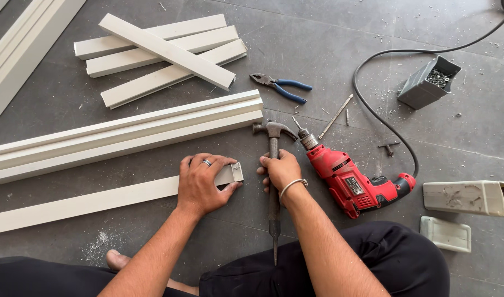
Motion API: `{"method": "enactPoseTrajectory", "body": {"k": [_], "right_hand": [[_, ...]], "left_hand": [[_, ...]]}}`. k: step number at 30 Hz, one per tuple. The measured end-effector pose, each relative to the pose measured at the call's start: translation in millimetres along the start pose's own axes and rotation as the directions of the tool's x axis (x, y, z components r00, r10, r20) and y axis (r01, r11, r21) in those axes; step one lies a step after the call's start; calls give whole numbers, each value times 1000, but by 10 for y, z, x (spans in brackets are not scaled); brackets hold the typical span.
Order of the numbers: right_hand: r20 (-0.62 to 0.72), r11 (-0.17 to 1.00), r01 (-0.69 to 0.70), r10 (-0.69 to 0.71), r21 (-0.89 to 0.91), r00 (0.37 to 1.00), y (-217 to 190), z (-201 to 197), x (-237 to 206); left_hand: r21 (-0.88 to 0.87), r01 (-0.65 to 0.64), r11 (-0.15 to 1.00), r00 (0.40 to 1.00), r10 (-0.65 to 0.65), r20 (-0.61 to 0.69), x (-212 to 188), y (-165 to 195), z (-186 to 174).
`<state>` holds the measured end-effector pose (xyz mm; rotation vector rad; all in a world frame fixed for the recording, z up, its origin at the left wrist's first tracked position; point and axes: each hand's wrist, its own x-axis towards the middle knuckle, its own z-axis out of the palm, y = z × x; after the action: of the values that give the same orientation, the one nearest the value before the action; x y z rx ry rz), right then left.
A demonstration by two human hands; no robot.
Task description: The person sits on the floor and assembles white plastic moldings. They use a cordless drill to attach a metal bracket to a molding piece and then use a hammer to secure the bracket further. The person handles multiple molding pieces and tools throughout the process.
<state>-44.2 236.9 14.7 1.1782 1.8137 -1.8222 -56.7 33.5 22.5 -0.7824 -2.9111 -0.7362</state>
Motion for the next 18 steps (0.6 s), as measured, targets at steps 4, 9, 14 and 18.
{"method": "enactPoseTrajectory", "body": {"k": [4, 9, 14, 18], "right_hand": [[-25, 999, -14, 13, -51, 1000, -48, -1, -5], [-21, 999, -11, 10, -39, 1000, -69, -11, -13], [-24, 999, -25, 25, -23, 999, -85, -67, -23], [-16, 999, -25, 24, -30, 1000, -117, -87, -64]], "left_hand": [[11, -5, 1000, 1000, 5, -3, 13, 4, 24], [4, -9, 1000, 1000, 9, -24, 16, 8, 34], [-14, -5, 1000, 1000, 5, -25, 33, 32, 93], [30, 0, 1000, 1000, 0, 5, 37, 41, 138]]}}
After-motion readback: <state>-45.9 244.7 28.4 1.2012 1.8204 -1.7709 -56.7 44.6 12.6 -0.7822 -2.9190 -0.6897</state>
